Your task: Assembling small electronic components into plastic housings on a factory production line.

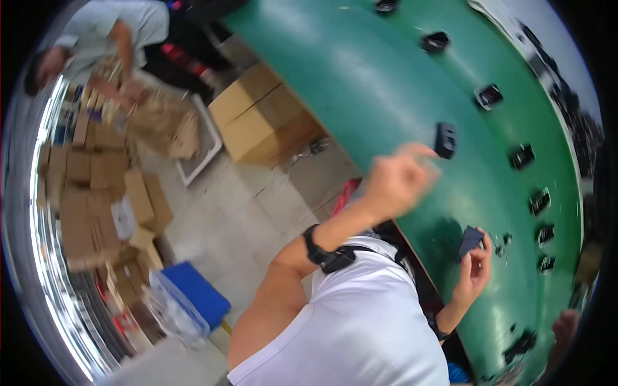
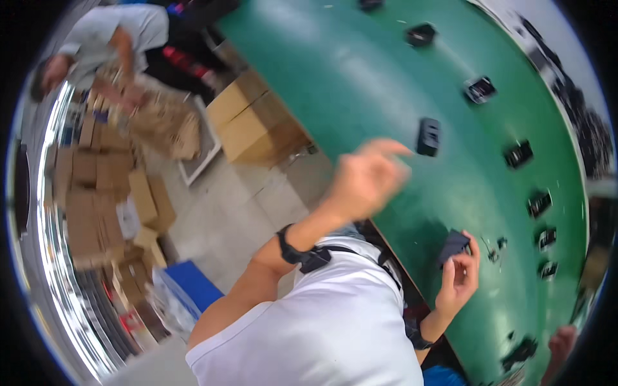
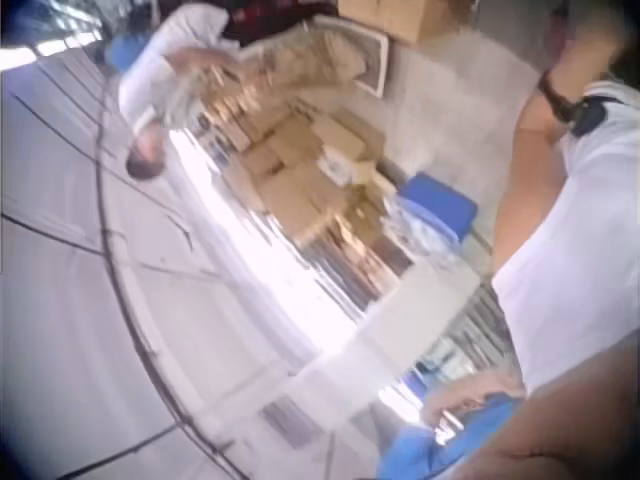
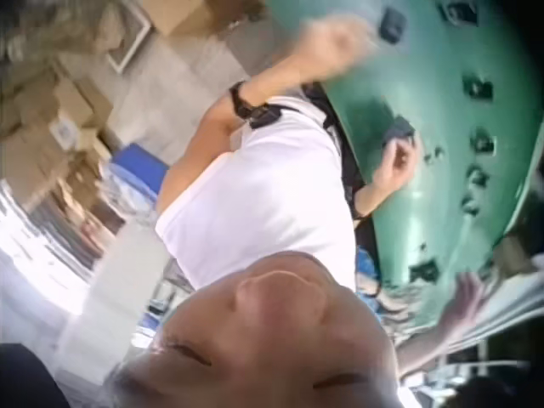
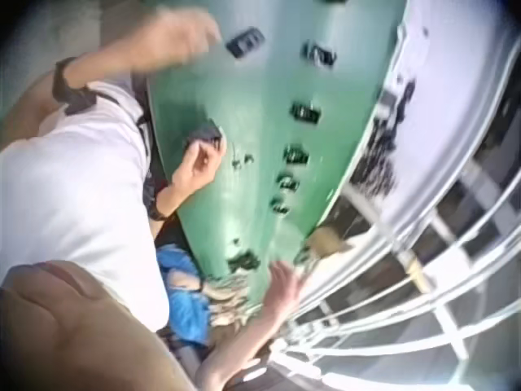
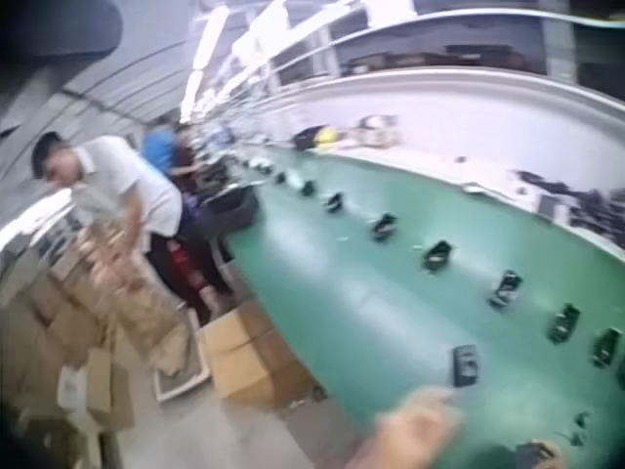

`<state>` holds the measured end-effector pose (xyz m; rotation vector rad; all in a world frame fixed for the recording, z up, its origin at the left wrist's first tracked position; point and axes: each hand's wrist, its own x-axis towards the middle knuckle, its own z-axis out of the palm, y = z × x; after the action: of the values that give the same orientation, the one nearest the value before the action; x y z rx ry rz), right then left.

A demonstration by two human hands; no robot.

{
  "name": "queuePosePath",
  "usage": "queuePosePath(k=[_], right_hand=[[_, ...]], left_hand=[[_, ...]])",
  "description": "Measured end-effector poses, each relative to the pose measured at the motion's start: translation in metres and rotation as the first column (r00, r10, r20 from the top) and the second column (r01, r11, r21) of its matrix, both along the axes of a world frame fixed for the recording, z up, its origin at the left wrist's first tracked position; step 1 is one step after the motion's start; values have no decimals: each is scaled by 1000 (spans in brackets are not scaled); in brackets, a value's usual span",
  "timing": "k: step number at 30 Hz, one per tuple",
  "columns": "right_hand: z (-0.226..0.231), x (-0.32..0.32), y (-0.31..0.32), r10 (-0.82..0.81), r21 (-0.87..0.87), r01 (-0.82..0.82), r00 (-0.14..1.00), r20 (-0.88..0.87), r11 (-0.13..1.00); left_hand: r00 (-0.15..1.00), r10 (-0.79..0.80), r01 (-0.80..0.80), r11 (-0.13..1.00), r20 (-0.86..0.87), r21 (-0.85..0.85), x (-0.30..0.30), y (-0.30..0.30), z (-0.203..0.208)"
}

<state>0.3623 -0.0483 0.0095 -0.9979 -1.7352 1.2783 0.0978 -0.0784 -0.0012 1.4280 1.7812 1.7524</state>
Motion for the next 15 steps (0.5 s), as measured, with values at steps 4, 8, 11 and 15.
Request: queuePosePath(k=[4, 8, 11, 15], right_hand=[[1, -11, 4, 118, -38, -116, 991, 64, 993], [-1, -26, 0, 180, 45, -189, 971, 155, 981], [3, -35, -1, 233, 74, -242, 965, 118, 967], [-7, -17, -5, -15, 165, -17, 982, 189, 986]], left_hand=[[354, 587, -476, 783, 729, -400, -156, -115, -80], [45, 671, -186, 733, 740, -654, -250, -197, -229], [33, 729, -198, 675, 684, -710, -289, -259, -277], [334, 483, -208, 876, 810, -436, -200, -117, -219]])
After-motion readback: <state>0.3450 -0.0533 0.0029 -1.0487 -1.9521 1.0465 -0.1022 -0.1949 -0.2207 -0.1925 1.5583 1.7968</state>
